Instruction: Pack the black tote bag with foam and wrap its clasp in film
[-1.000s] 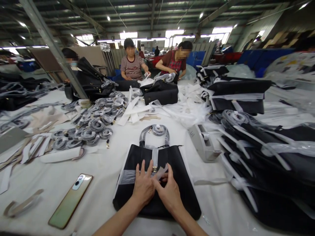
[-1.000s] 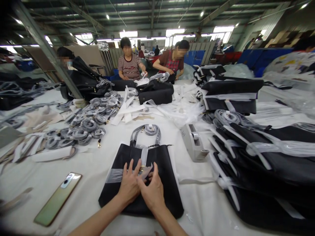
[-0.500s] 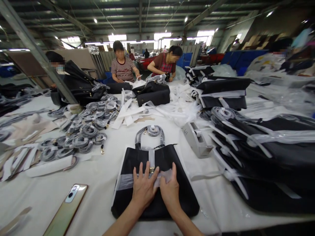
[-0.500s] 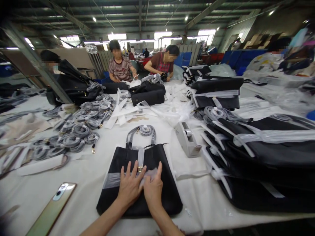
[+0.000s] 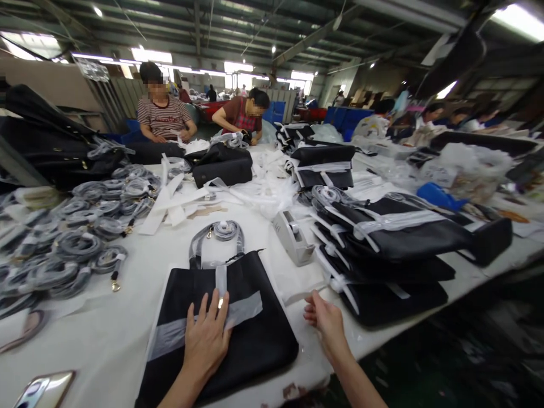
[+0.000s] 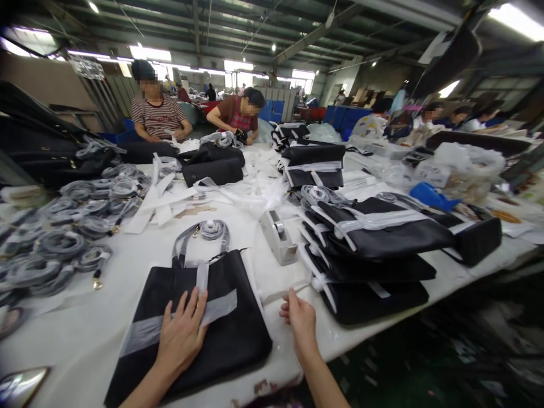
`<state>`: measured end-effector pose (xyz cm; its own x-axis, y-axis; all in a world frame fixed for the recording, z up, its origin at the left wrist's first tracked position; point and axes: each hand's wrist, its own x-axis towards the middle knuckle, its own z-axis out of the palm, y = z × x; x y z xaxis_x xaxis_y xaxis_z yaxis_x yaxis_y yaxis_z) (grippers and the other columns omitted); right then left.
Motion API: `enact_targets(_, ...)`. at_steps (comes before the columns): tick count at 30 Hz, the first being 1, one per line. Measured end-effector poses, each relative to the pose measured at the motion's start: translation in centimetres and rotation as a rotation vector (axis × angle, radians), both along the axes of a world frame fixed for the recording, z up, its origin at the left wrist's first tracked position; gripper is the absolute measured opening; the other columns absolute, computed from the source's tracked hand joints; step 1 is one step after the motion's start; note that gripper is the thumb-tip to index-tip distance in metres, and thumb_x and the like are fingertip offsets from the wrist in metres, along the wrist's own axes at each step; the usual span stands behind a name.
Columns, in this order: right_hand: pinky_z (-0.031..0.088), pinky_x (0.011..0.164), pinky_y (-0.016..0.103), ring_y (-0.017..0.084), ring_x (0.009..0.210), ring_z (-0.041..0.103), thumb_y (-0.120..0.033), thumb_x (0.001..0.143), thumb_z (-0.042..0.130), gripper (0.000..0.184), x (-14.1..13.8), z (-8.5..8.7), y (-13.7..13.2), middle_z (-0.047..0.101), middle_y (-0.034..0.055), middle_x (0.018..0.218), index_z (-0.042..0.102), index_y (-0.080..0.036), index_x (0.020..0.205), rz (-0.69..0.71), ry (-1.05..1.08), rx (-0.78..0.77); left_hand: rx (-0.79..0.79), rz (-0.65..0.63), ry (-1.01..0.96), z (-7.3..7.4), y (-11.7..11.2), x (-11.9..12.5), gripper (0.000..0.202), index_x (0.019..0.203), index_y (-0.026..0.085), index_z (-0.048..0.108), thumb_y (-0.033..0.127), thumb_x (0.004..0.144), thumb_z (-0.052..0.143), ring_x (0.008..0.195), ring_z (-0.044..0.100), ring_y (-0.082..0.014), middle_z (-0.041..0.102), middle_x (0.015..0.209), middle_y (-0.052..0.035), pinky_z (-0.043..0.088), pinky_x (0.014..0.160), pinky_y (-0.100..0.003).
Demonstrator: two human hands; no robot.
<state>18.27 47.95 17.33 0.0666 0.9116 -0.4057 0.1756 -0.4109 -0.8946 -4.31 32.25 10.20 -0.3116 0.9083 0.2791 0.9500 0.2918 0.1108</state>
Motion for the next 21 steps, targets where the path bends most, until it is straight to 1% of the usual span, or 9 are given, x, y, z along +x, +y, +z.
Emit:
enact_targets(2, 0.046, 0.045, 0.023, 0.016, 0.055, 0.064, -0.063, 0.074, 0.06, 0.052, 0.1, -0.9, 0.5, 0.066, 0.0072, 0.064, 0.064, -0.012, 0.08, 0.039, 0.045, -0.131, -0.004, 0.0, 0.009, -0.1, 0.0, 0.0, 0.063, 0.146, 0.024, 0.03, 0.03, 0.085, 0.045, 0.13, 0.039, -0.0368, 0.042, 0.147, -0.0116, 0.022, 0.105, -0.062)
enact_targets(4, 0.046, 0.043, 0.025, 0.018, 0.054, 0.064, -0.062, 0.071, 0.064, 0.051, -1.0, -2.0, 0.8, 0.067, 0.0094, 0.064, 0.063, -0.012, 0.075, 0.078, 0.066, -0.185, -0.002, 0.001, 0.018, -0.1, -0.1, 0.0, 0.063, 0.146, 0.023, 0.031, 0.03, 0.085, 0.045, 0.13, 0.039, -0.0366, 0.042, 0.146, -0.0116, 0.023, 0.105, -0.061)
enact_targets(7, 0.037, 0.035, 0.021, 0.014, 0.04, 0.055, -0.051, 0.068, 0.071, 0.039, -3.2, -3.7, 1.3, 0.059, 0.0029, 0.049, 0.057, -0.015, 0.064, 0.069, 0.064, -0.167, 0.008, 0.003, 0.028, -0.2, -0.1, 0.1, 0.061, 0.146, 0.023, 0.032, 0.029, 0.086, 0.044, 0.13, 0.039, -0.0364, 0.042, 0.146, -0.0115, 0.023, 0.106, -0.061)
enact_targets(9, 0.032, 0.033, 0.019, 0.012, 0.036, 0.05, -0.04, 0.068, 0.071, 0.031, -3.7, -4.3, 2.1, 0.052, -0.001, 0.041, 0.053, -0.017, 0.059, 0.025, 0.051, -0.129, 0.015, 0.004, 0.033, -0.4, -0.1, 0.1, 0.062, 0.146, 0.023, 0.032, 0.028, 0.086, 0.044, 0.13, 0.039, -0.0361, 0.043, 0.146, -0.0112, 0.023, 0.106, -0.06)
enact_targets(11, 0.034, 0.035, 0.019, 0.013, 0.039, 0.053, -0.034, 0.067, 0.069, 0.024, -3.3, -4.5, 2.9, 0.054, -0.0008, 0.043, 0.053, -0.017, 0.061, -0.021, 0.052, -0.077, 0.02, 0.001, 0.037, -0.5, -0.1, 0.1, 0.062, 0.146, 0.023, 0.031, 0.027, 0.085, 0.044, 0.131, 0.039, -0.0357, 0.043, 0.146, -0.0109, 0.023, 0.106, -0.06)
enact_targets(13, 0.041, 0.04, 0.021, 0.014, 0.047, 0.058, -0.035, 0.066, 0.067, 0.022, -2.3, -4.1, 3.7, 0.06, 0.0011, 0.051, 0.056, -0.016, 0.067, -0.051, 0.07, -0.004, 0.024, -0.001, 0.039, -0.8, -0.1, 0.1, 0.063, 0.146, 0.024, 0.03, 0.026, 0.085, 0.044, 0.131, 0.038, -0.0356, 0.042, 0.147, -0.0108, 0.023, 0.107, -0.06)
enact_targets(16, 0.046, 0.049, 0.023, 0.015, 0.055, 0.061, -0.042, 0.067, 0.062, 0.027, -0.5, -2.8, 4.3, 0.064, 0.0021, 0.06, 0.059, -0.017, 0.074, -0.075, 0.082, 0.129, 0.037, -0.004, 0.035, -1.2, -0.2, 0.1, 0.064, 0.147, 0.024, 0.028, 0.026, 0.085, 0.043, 0.132, 0.038, -0.0356, 0.041, 0.147, -0.011, 0.022, 0.107, -0.06)
enact_targets(19, 0.048, 0.053, 0.026, 0.015, 0.055, 0.06, -0.045, 0.071, 0.052, 0.028, 1.0, -1.0, 4.8, 0.063, 0.0024, 0.059, 0.057, -0.018, 0.071, -0.074, 0.029, 0.254, 0.064, -0.016, 0.027, -1.6, -0.3, 0.0, 0.065, 0.148, 0.025, 0.025, 0.027, 0.085, 0.043, 0.133, 0.037, -0.0355, 0.042, 0.147, -0.0106, 0.023, 0.107, -0.06)
enact_targets(21, 0.046, 0.052, 0.027, 0.016, 0.053, 0.059, -0.043, 0.072, 0.048, 0.027, 1.6, 0.6, 5.1, 0.063, 0.0028, 0.058, 0.058, -0.018, 0.07, -0.025, -0.029, 0.324, 0.088, -0.02, 0.019, -1.7, -0.2, -0.1, 0.064, 0.148, 0.025, 0.025, 0.028, 0.086, 0.043, 0.133, 0.036, -0.0354, 0.043, 0.146, -0.0102, 0.023, 0.107, -0.059)
